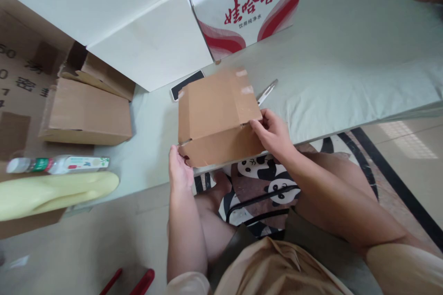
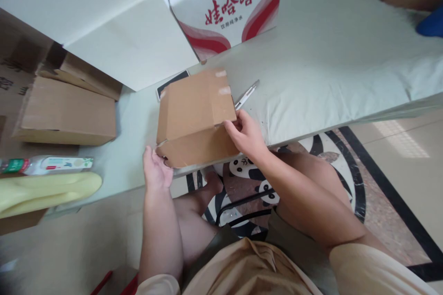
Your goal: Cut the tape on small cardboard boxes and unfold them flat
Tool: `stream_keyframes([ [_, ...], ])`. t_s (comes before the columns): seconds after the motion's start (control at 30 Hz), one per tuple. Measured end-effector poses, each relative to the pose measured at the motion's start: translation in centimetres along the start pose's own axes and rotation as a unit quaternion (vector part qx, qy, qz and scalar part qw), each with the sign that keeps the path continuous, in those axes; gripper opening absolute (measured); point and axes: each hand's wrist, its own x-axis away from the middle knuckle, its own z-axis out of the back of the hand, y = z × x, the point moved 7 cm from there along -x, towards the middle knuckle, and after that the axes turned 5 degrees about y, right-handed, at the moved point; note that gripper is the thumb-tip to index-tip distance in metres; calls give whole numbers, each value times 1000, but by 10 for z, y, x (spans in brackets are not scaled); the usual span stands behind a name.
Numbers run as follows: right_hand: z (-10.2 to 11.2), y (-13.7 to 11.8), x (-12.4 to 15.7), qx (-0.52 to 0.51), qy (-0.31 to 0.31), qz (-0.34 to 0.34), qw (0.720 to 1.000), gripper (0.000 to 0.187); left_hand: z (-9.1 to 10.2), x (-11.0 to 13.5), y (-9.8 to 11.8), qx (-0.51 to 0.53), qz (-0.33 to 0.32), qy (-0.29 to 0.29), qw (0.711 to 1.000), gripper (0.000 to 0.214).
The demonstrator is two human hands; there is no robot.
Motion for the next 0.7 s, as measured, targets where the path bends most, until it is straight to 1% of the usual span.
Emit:
stream_keyframes([
  [0.1,2,-2,1,-8,6,11,1000,30,-2,1,1,5,2,4,1000,46],
  [0.2,5,2,-1,-29,23,-10,999,42,-4,4,0,2,24,8,1000,41],
  [0.3,1,7,-3,-55,-11,-44,997,38,-6,7,1,1,37,1,999,35],
  [0.37,-2,7,-3,-52,-34,-48,997,33,-5,7,5,9,34,6,999,35],
  [0.43,-3,8,-3,-53,-44,-55,996,28,-4,7,8,16,36,13,999,37],
  [0.47,-3,9,-2,-60,-50,-66,995,31,-3,7,8,16,46,16,999,36],
  [0.53,-6,11,0,-83,-76,-95,989,46,-3,8,4,6,87,25,996,32],
  [0.57,-7,12,2,-92,-93,-106,986,50,-3,9,2,-2,109,30,994,30],
  [0.63,-7,9,5,-101,-118,-108,982,45,-3,11,-1,-14,134,35,990,31],
  [0.7,-6,6,7,-81,-138,-96,982,31,-5,12,0,-22,135,26,990,35],
])
